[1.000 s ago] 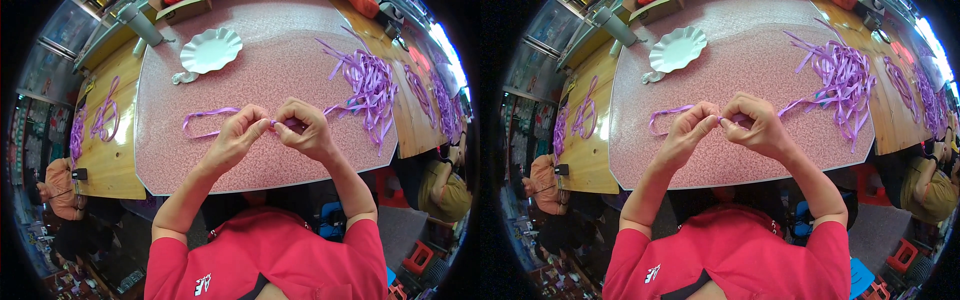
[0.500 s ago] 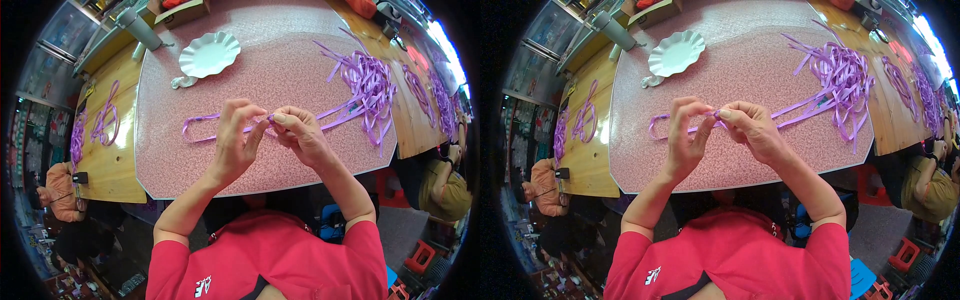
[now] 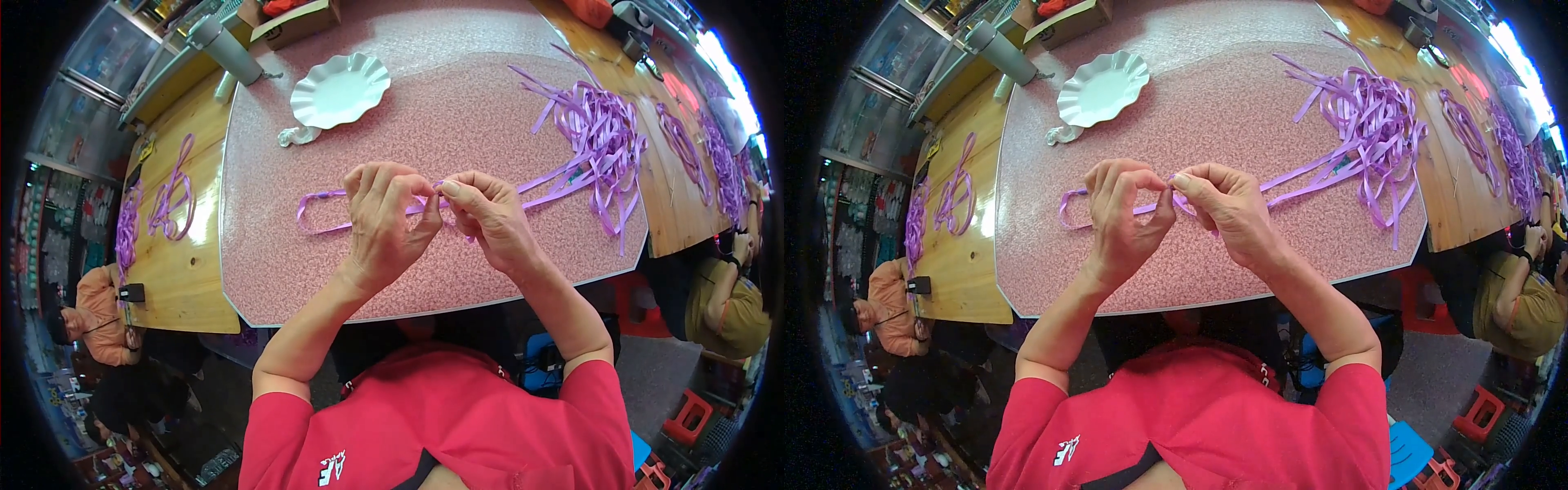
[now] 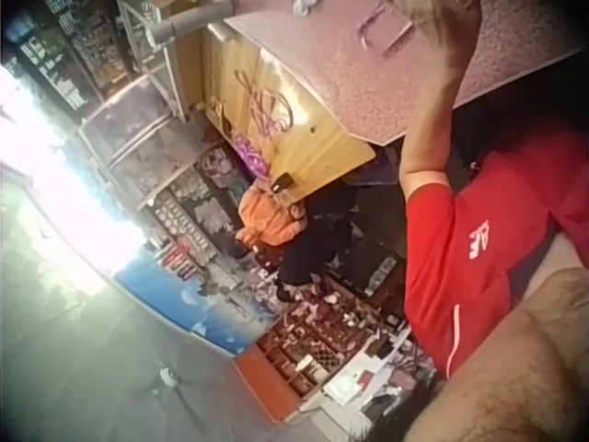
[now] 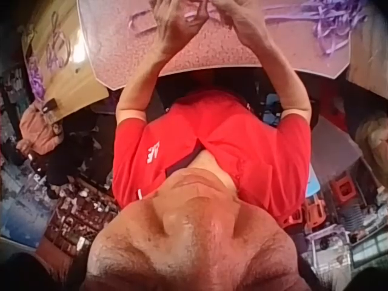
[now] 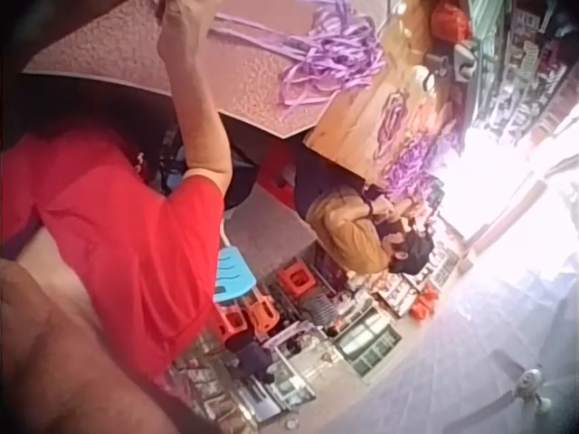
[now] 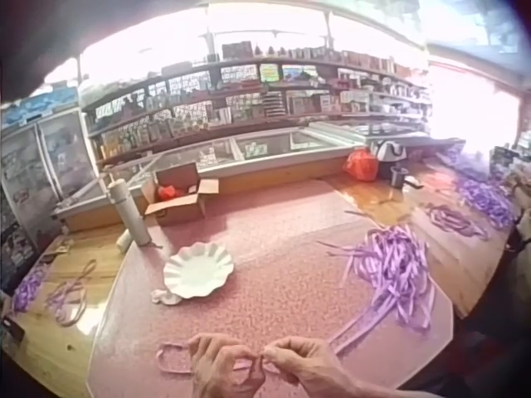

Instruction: The person is tying and linking together purple plastic ribbons at a table.

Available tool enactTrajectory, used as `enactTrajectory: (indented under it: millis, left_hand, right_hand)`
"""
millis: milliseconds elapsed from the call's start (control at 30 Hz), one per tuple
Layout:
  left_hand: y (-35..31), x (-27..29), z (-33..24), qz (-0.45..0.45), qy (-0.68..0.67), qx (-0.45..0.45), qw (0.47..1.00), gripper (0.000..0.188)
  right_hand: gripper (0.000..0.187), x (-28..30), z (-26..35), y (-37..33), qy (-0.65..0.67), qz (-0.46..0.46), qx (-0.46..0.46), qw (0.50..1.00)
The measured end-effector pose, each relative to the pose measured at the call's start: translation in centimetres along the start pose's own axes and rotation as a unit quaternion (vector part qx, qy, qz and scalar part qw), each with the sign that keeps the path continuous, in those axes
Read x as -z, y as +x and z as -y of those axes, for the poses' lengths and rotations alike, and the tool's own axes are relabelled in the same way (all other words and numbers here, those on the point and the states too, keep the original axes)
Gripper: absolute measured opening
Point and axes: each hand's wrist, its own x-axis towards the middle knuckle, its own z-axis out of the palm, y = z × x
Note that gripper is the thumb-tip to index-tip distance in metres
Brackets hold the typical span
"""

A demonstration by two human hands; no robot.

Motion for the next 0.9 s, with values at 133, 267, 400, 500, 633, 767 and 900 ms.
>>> enactTrajectory:
  millis: [133,267,400,500,633,767,900]
  left_hand:
    - [0.2,-0.2,-0.3,-0.023,-0.007,0.022,0.999,0.027]
    - [0.2,-0.1,-0.1,-0.034,0.032,-0.038,0.998,0.026]
    - [-0.3,0.0,-0.3,0.002,-0.135,0.086,0.987,0.022]
    - [0.1,0.3,-0.7,0.029,-0.227,0.156,0.961,0.02]
    - [0.1,0.5,-0.1,0.046,-0.132,0.077,0.987,0.015]
    - [0.2,1.0,-0.4,0.078,-0.138,0.126,0.979,0.014]
    - [0.1,1.3,-0.4,0.108,-0.243,0.23,0.936,0.014]
  right_hand:
    - [0.02,0.0,0.2,0.0,0.032,-0.007,-0.017,0.999]
    - [0.018,0.3,-0.1,0.1,0.031,0.002,-0.019,0.999]
    - [0.017,0.3,0.0,0.0,0.022,0.008,-0.018,1.0]
    - [0.018,0.1,0.1,0.1,0.006,-0.002,-0.008,1.0]
    - [0.018,0.4,0.0,0.1,0.013,0.006,0.003,1.0]
    - [0.018,0.5,0.0,0.1,-0.016,-0.004,0.004,1.0]
    - [0.017,0.7,0.2,0.0,-0.049,-0.001,0.01,0.999]
